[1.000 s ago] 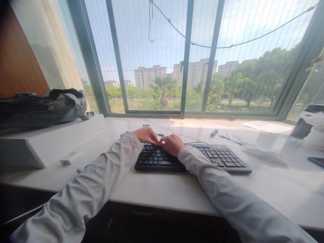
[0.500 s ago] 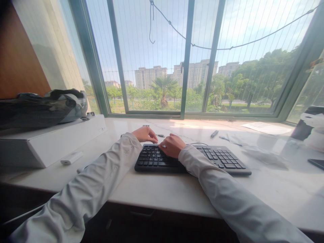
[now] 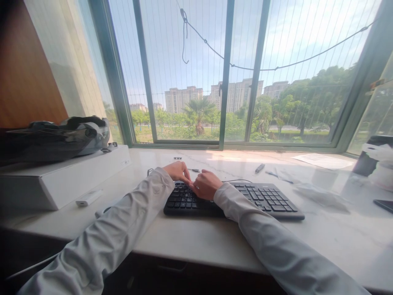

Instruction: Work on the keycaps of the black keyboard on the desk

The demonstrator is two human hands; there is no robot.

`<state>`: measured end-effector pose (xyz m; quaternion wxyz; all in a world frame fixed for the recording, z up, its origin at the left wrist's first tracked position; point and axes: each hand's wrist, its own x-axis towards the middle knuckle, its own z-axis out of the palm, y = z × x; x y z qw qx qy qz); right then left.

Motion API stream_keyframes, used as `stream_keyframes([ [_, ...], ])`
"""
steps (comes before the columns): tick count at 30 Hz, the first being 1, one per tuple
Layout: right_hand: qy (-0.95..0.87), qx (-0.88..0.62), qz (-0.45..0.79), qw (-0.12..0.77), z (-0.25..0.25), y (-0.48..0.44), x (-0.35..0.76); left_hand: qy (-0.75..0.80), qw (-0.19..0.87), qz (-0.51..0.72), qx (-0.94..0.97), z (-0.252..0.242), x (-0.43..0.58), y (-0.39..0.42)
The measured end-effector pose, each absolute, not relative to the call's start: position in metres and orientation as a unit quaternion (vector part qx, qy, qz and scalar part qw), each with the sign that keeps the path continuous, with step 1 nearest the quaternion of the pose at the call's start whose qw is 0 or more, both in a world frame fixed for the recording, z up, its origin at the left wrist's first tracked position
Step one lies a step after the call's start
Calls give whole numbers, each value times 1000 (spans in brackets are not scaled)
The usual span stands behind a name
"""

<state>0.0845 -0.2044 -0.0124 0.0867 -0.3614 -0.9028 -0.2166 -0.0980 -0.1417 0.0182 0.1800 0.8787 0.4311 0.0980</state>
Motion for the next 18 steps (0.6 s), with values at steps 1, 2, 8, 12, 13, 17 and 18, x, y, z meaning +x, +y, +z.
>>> stream_keyframes([
  [1,-903,-360,-220,82,-11,-205,84,436,172,95,878,19,-97,-142],
  [2,-903,-360,-223,78,-10,-205,83,437,170,93,878,19,-96,-142],
  [8,-904,-361,-223,54,-9,-204,83,413,187,93,886,14,-97,-139],
  [12,-903,-364,-218,71,-10,-202,85,398,187,108,891,11,-102,-138],
  [13,-904,-361,-217,75,-11,-202,86,396,189,111,892,11,-104,-137],
  [17,-906,-351,-213,101,-8,-203,92,410,186,118,885,11,-113,-131],
  [18,-904,-355,-210,116,-6,-204,94,430,169,125,878,10,-115,-129],
])
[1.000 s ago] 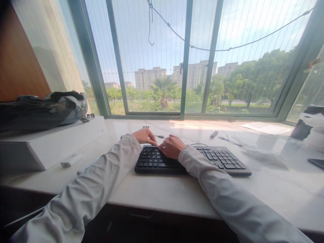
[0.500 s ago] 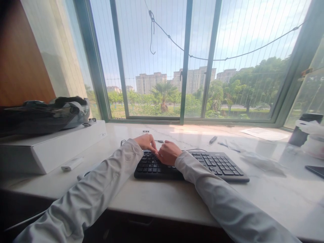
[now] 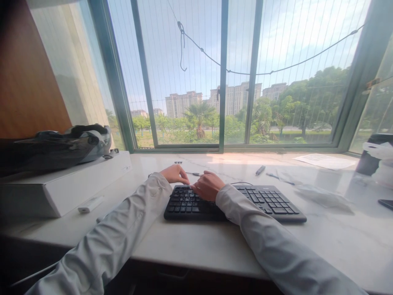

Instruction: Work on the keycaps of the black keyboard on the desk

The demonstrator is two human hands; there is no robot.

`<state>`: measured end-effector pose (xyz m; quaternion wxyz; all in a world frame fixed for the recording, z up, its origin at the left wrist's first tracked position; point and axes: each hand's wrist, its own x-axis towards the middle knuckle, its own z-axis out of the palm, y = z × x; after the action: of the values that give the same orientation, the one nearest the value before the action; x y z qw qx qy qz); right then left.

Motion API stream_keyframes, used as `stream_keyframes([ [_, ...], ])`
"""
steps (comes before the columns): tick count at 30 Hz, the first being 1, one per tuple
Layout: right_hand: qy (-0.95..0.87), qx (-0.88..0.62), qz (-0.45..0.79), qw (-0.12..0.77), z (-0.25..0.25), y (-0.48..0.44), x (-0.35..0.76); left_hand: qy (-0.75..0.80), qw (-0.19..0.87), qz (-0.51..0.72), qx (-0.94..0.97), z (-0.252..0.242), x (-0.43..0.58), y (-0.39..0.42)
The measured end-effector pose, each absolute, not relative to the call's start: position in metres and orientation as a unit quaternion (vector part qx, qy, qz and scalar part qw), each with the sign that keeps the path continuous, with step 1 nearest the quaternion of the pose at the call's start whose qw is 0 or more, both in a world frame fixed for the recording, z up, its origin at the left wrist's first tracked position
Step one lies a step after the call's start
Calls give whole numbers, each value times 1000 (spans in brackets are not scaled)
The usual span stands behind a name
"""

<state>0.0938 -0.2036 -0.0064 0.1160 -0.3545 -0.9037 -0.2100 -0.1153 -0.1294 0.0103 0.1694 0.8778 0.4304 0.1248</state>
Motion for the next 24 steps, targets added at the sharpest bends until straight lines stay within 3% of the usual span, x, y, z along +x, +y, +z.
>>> stream_keyframes([
  [4,-886,-386,-194,170,-4,-207,96,576,30,164,800,4,-121,-122],
  [7,-891,-397,-171,142,-7,-209,93,632,-30,165,757,-3,-123,-118],
  [16,-878,-441,-146,116,-8,-208,97,681,-82,138,714,-10,-128,-113],
  [20,-878,-424,-170,147,-7,-205,100,712,-108,140,680,-11,-135,-108],
  [24,-872,-430,-188,140,-6,-202,102,717,-82,114,683,-14,-143,-93],
])
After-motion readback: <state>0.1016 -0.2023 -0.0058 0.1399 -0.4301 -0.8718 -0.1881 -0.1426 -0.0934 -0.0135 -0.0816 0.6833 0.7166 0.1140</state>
